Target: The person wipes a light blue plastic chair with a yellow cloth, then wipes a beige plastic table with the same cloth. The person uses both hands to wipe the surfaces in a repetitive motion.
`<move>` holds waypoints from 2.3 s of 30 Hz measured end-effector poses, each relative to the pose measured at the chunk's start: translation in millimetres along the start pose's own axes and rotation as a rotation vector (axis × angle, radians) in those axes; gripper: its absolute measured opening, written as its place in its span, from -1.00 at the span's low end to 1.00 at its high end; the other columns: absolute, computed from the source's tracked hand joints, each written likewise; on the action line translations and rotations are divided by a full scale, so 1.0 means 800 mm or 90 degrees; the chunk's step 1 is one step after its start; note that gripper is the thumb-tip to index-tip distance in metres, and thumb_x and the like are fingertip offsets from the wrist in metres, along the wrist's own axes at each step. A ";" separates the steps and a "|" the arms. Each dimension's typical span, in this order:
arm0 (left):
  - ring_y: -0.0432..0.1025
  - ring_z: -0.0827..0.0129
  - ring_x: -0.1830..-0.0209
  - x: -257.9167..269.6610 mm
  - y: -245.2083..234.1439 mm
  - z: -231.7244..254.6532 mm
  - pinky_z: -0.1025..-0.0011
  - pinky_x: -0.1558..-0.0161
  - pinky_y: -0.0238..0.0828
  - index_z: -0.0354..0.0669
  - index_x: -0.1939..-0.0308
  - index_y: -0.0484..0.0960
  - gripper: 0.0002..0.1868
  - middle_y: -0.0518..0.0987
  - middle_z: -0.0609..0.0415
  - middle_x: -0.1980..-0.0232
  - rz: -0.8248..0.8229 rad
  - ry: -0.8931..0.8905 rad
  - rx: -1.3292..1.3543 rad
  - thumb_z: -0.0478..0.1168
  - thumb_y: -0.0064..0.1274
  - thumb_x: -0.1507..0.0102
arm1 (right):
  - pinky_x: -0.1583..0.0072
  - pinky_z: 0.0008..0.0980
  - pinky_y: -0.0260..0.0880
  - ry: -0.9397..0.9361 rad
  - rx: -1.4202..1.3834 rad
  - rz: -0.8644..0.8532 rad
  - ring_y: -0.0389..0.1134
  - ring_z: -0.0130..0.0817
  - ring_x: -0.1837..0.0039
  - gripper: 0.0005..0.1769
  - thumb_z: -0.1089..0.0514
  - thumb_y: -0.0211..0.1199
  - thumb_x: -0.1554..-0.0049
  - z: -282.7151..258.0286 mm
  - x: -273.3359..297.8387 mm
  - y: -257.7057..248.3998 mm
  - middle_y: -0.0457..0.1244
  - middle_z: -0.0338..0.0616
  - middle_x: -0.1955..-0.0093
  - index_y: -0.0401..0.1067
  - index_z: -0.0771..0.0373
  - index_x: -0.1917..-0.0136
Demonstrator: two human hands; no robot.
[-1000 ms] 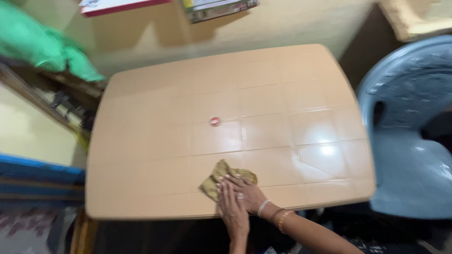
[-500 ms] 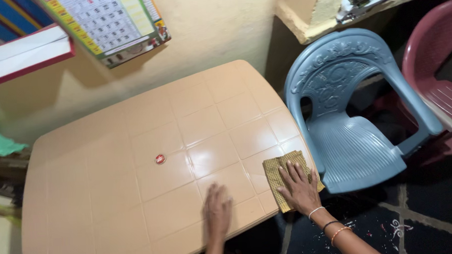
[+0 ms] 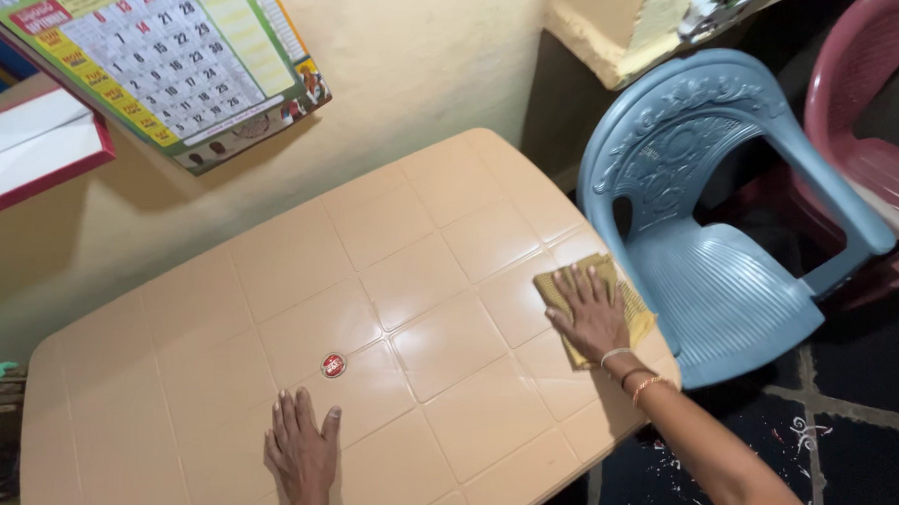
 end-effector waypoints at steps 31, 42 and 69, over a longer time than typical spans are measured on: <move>-0.04 0.20 -0.58 -0.050 -0.072 -0.001 -0.03 -0.48 -0.27 0.03 -0.49 0.22 -0.21 0.14 0.01 -0.57 -0.051 0.000 0.123 0.22 0.01 -0.26 | -0.56 0.30 -0.48 -0.088 -0.075 -0.077 -0.49 -0.06 -0.73 -0.08 -0.60 -0.42 -0.18 -0.330 -0.436 0.104 -0.43 -0.22 -0.76 -0.30 -0.29 -0.68; -0.04 0.18 -0.58 -0.046 -0.059 -0.008 -0.03 -0.48 -0.32 -0.02 -0.49 0.24 -0.21 0.13 -0.02 -0.58 -0.116 -0.024 0.141 0.23 0.00 -0.27 | -0.58 0.11 -0.52 -0.491 0.083 -0.281 -0.50 -0.16 -0.72 0.00 -0.65 -0.50 -0.16 -0.727 -0.188 0.059 -0.39 -0.20 -0.74 -0.31 -0.15 -0.68; -0.06 0.16 -0.56 -0.042 -0.054 -0.010 -0.07 -0.44 -0.27 -0.06 -0.49 0.19 -0.22 0.11 -0.04 -0.57 0.042 0.061 0.112 0.24 -0.09 -0.31 | -0.60 0.20 -0.51 0.171 -0.072 0.005 -0.48 -0.14 -0.73 -0.08 -0.58 -0.53 -0.21 -0.173 -0.341 0.070 -0.41 -0.17 -0.76 -0.33 -0.17 -0.69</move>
Point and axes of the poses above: each hand's wrist, its own x-axis away from the middle knuckle, its own y-axis out of the palm, z = x × y, the point moved 6 cm from there along -x, towards the middle knuckle
